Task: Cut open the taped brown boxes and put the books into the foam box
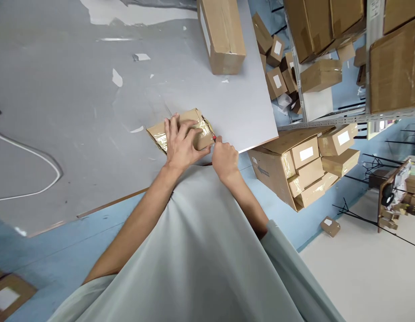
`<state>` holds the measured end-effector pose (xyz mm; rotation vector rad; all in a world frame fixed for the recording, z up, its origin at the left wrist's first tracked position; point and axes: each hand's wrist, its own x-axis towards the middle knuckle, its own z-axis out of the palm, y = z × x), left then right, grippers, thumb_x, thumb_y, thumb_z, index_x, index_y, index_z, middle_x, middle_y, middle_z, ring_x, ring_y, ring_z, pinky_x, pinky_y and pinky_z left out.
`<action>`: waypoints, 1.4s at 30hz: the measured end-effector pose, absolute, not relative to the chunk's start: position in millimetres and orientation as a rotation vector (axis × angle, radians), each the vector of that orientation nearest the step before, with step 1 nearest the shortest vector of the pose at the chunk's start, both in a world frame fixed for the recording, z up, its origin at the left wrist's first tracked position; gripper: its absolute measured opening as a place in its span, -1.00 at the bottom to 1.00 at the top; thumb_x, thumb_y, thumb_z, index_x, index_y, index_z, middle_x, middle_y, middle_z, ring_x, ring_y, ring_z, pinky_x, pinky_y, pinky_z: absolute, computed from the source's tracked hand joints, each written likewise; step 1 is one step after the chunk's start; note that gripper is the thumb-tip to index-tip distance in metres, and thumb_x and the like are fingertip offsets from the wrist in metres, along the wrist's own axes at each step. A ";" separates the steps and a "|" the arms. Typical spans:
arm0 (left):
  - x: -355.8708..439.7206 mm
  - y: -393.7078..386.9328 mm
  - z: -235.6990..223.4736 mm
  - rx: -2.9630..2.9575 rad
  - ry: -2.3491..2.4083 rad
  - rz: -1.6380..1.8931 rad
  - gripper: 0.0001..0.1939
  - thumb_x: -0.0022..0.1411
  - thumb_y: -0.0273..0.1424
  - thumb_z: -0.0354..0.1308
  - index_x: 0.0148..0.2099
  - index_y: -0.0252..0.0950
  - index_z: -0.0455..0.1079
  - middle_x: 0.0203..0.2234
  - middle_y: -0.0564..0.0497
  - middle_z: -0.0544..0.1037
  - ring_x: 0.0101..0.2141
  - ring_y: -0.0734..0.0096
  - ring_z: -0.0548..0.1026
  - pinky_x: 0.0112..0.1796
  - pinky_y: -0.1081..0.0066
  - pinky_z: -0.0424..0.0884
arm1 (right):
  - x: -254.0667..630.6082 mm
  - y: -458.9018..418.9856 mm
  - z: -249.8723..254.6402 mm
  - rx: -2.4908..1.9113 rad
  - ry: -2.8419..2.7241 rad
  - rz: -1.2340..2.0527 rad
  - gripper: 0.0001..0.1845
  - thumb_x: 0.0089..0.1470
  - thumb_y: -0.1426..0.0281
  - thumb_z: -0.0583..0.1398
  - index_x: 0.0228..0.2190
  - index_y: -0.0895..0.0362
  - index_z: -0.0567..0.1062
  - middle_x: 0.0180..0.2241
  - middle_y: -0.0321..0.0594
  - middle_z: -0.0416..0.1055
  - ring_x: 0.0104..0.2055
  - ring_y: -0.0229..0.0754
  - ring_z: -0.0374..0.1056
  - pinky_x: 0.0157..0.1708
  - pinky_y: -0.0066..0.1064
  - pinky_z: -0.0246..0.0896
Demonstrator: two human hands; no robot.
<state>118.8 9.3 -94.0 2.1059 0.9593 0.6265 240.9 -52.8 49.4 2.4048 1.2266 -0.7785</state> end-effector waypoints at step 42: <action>-67.3 -17.9 -160.8 0.886 1.724 0.970 -0.77 0.44 -0.19 0.33 0.01 -0.19 0.52 0.05 -0.15 0.68 0.03 0.19 0.67 0.20 0.20 0.59 | 213.0 -41.3 -60.2 2.681 1.764 -1.077 -0.50 0.57 -0.06 0.11 -0.04 0.06 0.61 -0.16 -0.09 0.68 -0.30 0.01 0.67 -0.12 -0.21 0.54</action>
